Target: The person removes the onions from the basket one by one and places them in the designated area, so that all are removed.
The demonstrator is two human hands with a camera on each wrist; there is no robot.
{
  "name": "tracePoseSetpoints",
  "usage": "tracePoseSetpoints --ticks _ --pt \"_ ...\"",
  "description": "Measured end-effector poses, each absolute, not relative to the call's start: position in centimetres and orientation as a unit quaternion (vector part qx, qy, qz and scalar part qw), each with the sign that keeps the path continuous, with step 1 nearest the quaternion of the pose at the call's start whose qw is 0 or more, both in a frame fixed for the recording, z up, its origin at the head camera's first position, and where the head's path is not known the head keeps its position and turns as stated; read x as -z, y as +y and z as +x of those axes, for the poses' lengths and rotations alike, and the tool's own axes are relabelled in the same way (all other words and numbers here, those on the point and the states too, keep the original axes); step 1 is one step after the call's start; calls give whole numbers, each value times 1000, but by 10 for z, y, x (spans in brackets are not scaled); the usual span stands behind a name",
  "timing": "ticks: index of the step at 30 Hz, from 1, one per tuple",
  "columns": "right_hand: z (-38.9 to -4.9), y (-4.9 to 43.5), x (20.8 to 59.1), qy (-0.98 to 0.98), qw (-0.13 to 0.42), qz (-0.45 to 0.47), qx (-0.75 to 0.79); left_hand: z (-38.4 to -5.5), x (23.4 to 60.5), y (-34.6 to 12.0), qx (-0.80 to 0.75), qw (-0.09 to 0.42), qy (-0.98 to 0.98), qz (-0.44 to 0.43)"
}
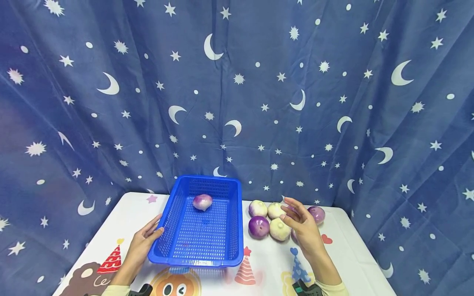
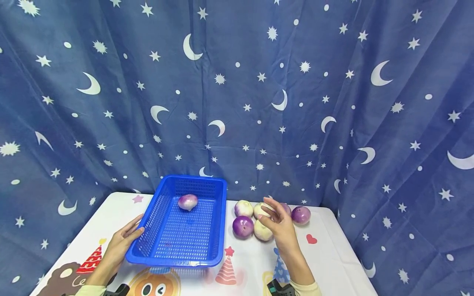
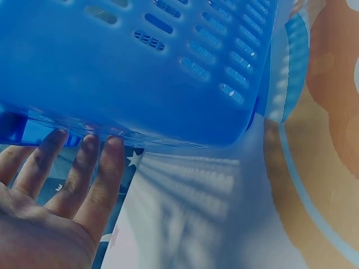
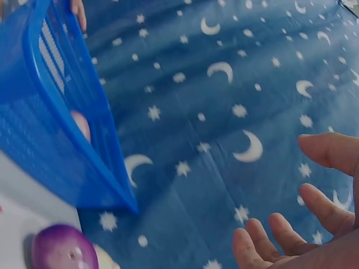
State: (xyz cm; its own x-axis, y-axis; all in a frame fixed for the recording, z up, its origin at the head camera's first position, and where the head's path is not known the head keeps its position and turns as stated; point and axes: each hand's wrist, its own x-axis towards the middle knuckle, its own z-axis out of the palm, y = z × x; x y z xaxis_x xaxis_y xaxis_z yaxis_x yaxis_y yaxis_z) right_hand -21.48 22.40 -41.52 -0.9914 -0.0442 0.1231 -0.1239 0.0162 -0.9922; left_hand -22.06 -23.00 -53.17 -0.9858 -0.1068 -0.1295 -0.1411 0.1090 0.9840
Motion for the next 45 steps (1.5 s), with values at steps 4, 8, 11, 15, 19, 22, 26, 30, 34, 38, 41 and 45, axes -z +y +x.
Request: tracePoseSetpoints --ticks 4,8,11,15,19,22,26,30,34,38,41,45 --pt "-219 204 412 -714 4 81 -695 -220 533 -230 -667 13 741 -82" --pt "-223 186 408 -714 -12 104 -692 -219 534 -231 -667 15 741 -84" --pt "-227 175 407 -712 -17 114 -692 -218 535 -231 -665 19 742 -85" --pt "-231 162 407 -700 -26 117 -704 -218 536 -232 -663 21 744 -84" --pt "-236 148 407 -701 -42 118 -702 -218 536 -231 -665 20 742 -84" --pt "-237 137 406 -707 -48 121 -695 -218 536 -231 -666 17 741 -84" --pt "-243 123 406 -705 -51 125 -696 -219 536 -231 -667 16 740 -85" --pt "-251 109 409 -703 -57 125 -698 -220 536 -231 -663 17 744 -85" --pt "-260 93 413 -703 -63 120 -698 -220 533 -231 -659 16 748 -79" --pt "-269 77 419 -709 -58 110 -694 -220 531 -233 -657 15 750 -76" --pt "-276 67 424 -720 -51 104 -684 -220 531 -233 -655 16 751 -81" --pt "-287 55 429 -733 -49 89 -672 -221 534 -231 -654 22 751 -87"
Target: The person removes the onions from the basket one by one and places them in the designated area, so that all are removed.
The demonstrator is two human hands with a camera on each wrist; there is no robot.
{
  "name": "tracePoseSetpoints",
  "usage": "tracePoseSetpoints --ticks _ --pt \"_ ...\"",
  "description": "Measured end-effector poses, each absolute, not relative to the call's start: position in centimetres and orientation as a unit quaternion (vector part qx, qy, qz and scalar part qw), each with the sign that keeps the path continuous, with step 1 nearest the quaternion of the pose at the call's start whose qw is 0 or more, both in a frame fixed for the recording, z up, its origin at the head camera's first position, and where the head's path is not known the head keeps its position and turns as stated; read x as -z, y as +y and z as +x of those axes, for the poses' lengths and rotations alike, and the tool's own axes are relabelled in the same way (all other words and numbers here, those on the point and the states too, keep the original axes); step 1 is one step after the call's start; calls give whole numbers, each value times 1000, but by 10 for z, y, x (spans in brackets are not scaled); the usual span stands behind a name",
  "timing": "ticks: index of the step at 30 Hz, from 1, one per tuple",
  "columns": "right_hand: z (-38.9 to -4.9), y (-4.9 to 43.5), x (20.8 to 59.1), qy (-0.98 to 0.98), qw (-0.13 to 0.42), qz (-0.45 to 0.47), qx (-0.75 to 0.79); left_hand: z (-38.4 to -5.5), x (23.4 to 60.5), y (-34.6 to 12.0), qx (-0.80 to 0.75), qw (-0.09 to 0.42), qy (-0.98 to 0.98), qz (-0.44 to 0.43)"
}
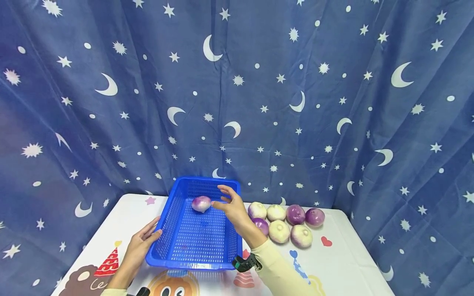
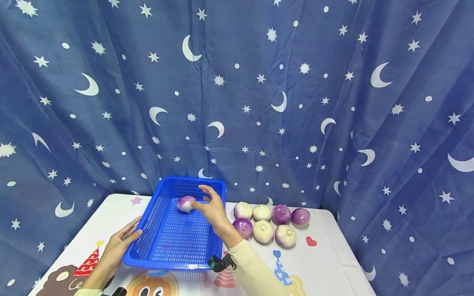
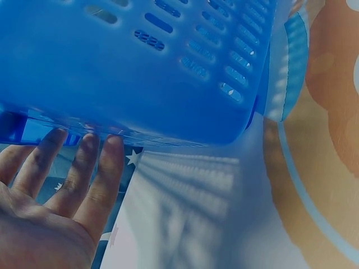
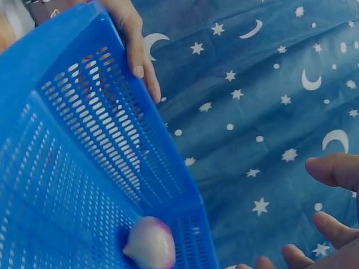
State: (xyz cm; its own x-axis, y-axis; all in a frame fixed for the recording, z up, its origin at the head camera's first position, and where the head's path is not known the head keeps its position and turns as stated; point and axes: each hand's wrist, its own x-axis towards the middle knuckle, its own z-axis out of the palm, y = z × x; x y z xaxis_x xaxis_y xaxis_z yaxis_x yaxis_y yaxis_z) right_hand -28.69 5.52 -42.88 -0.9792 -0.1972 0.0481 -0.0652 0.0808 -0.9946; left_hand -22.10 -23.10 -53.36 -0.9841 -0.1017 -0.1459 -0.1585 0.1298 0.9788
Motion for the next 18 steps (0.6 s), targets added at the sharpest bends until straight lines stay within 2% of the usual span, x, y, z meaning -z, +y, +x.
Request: tracePoseSetpoints --ticks 7,18 --pt "-310 36 436 705 81 -28 704 -219 534 -230 -653 26 750 -98" --pt "-328 17 451 702 62 5 709 -219 534 -231 -652 20 753 -87"
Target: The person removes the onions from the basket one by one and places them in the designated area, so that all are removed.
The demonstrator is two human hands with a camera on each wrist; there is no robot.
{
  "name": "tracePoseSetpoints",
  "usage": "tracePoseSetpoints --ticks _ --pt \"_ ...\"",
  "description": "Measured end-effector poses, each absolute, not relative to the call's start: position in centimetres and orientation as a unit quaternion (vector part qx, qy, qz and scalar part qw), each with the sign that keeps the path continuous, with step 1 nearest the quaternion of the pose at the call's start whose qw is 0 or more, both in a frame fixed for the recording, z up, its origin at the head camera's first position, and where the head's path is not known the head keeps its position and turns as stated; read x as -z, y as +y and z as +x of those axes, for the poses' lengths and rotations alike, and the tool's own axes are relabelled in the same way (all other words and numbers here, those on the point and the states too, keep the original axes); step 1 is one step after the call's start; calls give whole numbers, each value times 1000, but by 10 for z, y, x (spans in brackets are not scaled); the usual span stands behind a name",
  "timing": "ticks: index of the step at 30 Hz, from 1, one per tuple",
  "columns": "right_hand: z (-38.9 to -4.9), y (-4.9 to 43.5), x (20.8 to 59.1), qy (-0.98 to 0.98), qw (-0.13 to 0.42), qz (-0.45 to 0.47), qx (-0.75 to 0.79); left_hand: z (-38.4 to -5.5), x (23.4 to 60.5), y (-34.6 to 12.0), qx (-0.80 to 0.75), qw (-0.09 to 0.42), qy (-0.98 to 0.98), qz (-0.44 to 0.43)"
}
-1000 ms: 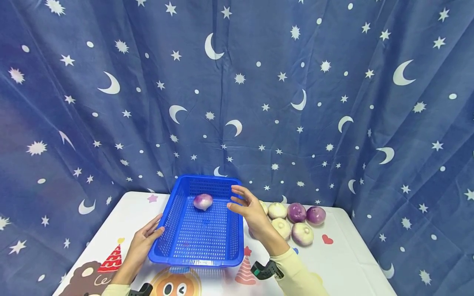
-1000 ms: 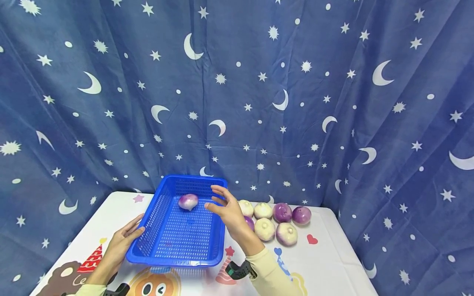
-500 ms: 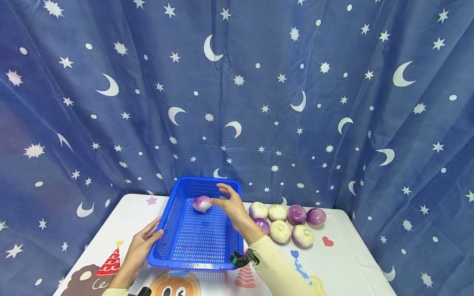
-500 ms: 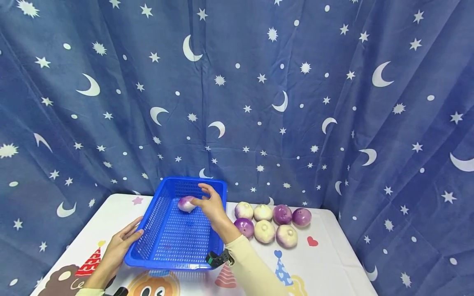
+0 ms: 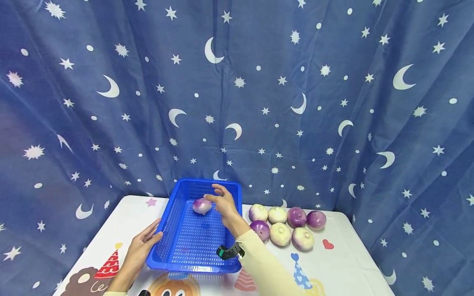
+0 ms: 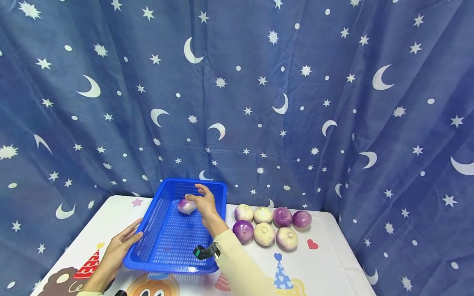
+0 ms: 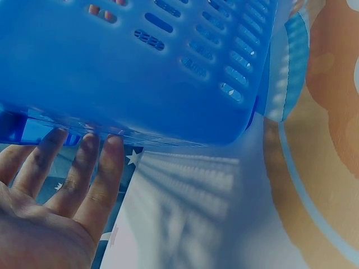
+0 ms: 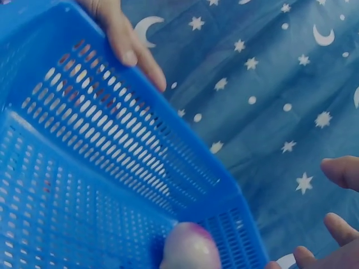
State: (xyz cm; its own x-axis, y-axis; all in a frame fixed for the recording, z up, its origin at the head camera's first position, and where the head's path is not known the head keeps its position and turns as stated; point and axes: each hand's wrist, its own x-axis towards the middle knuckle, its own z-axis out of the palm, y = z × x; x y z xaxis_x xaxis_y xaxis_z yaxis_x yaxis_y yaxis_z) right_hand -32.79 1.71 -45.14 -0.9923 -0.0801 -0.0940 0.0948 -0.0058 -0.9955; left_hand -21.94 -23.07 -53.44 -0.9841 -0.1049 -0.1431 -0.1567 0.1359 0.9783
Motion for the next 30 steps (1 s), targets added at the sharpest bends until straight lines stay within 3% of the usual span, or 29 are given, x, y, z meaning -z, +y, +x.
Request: tracePoseSetpoints --ticks 30 --pt "-353 -1 507 755 41 57 652 -218 534 -230 -661 20 745 -86"
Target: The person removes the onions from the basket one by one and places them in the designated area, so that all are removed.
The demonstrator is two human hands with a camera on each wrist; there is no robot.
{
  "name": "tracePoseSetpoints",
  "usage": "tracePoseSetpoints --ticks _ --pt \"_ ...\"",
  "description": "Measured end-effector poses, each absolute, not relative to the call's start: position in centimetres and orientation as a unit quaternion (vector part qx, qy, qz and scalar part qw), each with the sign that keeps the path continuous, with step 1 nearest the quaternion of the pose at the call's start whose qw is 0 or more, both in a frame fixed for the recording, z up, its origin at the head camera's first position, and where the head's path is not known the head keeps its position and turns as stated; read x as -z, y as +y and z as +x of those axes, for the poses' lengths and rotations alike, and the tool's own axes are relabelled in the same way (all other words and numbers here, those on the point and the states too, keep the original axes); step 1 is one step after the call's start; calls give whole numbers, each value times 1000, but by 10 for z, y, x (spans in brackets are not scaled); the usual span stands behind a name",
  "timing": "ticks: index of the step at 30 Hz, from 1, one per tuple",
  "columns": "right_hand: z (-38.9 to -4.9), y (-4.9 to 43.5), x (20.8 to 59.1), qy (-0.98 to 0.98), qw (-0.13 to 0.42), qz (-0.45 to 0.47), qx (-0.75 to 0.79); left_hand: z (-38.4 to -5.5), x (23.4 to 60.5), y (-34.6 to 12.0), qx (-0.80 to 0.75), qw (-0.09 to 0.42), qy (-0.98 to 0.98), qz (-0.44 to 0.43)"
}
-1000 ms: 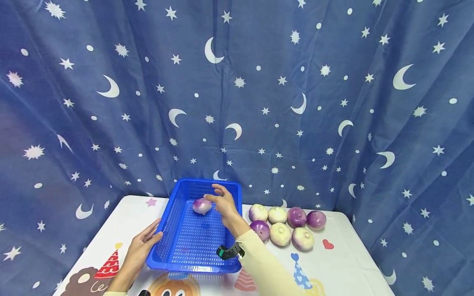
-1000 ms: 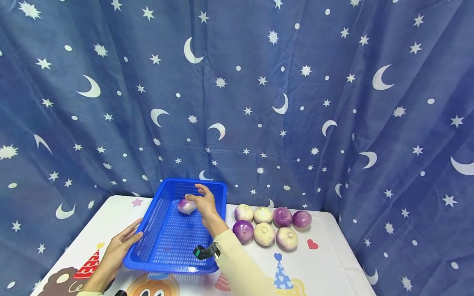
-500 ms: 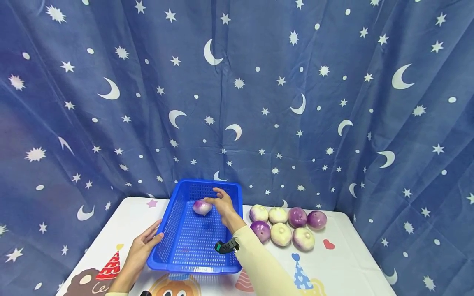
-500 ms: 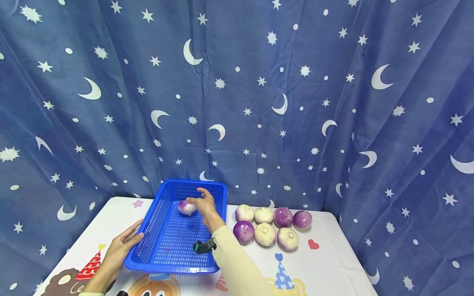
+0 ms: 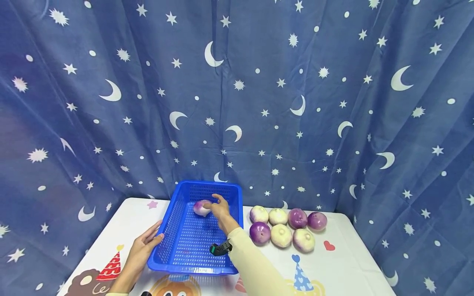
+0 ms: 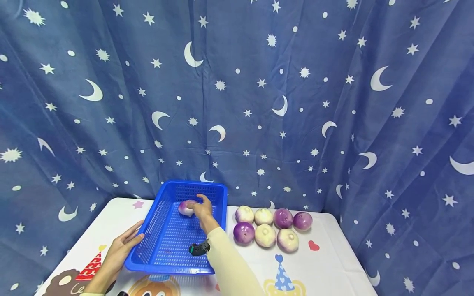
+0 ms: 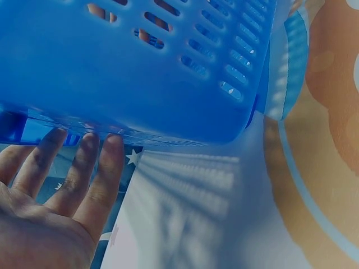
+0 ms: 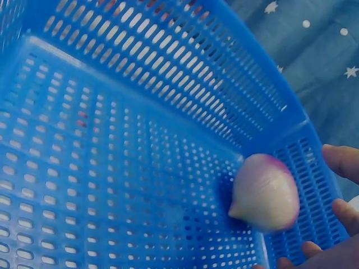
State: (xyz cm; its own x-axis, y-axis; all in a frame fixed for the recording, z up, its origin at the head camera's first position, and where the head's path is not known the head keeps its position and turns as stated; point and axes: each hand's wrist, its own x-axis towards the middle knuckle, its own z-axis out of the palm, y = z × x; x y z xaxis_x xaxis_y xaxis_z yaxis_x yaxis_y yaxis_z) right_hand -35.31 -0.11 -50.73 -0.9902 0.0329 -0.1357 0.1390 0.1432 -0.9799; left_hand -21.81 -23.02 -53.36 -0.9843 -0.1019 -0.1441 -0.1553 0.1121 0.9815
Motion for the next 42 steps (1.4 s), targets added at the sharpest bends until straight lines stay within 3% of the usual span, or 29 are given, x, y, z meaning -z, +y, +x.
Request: tracePoseSetpoints --ticks 29,42 --pt "-364 -10 534 795 48 27 604 -216 537 -227 -662 6 743 -96" --pt "-373 -16 537 811 27 33 584 -218 536 -230 -671 -3 737 -84"
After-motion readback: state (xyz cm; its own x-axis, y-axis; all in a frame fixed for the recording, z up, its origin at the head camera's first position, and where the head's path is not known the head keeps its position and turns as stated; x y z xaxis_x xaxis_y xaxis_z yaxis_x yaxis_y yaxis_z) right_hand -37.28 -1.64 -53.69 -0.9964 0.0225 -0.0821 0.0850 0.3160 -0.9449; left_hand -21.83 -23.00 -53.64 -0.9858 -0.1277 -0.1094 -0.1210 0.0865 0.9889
